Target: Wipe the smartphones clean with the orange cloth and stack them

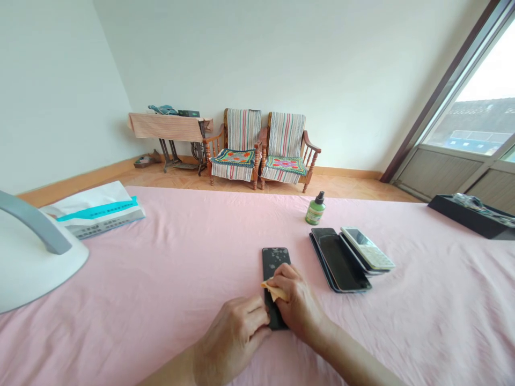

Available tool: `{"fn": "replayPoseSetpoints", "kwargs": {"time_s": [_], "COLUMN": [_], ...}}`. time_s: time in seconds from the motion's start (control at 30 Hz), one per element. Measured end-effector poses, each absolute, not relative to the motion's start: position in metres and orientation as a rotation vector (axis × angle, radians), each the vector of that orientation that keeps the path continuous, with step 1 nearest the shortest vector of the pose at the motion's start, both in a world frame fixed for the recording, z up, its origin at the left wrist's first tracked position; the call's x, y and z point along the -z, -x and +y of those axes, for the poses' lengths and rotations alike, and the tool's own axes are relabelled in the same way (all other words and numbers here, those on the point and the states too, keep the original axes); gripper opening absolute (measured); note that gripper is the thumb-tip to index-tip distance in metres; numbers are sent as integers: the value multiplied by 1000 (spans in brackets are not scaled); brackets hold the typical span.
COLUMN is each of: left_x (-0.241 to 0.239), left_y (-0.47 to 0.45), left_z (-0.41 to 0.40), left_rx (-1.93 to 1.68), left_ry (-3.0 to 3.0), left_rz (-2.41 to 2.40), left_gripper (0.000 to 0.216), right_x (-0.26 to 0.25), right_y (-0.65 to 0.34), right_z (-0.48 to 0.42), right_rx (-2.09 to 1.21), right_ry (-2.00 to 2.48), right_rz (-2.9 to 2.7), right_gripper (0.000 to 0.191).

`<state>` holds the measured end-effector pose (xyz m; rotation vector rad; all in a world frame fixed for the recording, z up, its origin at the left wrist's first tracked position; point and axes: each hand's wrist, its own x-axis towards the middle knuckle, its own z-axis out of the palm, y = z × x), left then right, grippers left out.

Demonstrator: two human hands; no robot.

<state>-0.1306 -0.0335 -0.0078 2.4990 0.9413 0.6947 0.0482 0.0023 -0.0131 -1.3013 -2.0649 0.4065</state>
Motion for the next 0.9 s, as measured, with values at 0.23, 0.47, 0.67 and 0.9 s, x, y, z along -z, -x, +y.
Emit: {"fn": "replayPoseSetpoints", "kwargs": {"time_s": [0.23, 0.47, 0.67, 0.9], "left_x": [7, 5, 4, 2], "left_y": [131, 130, 130, 129], "left_z": [-35, -35, -34, -34], "left_rx": [-715, -688, -680, -665], "left_ry": [-2509, -2497, -2496, -2513], "left_rz": [961, 977, 982, 1003], "left_gripper": [13, 15, 16, 16], "right_x": [10, 16, 16, 22], "right_y": [-48, -46, -42, -41], "right_z": [23, 25, 27, 34], "right_rx": [-338, -347, -325, -353], "right_ry": [1344, 1312, 1328, 1281], "right_rz": [-1981, -1977, -1947, -1943], "right_gripper": [28, 29, 29, 26]}}
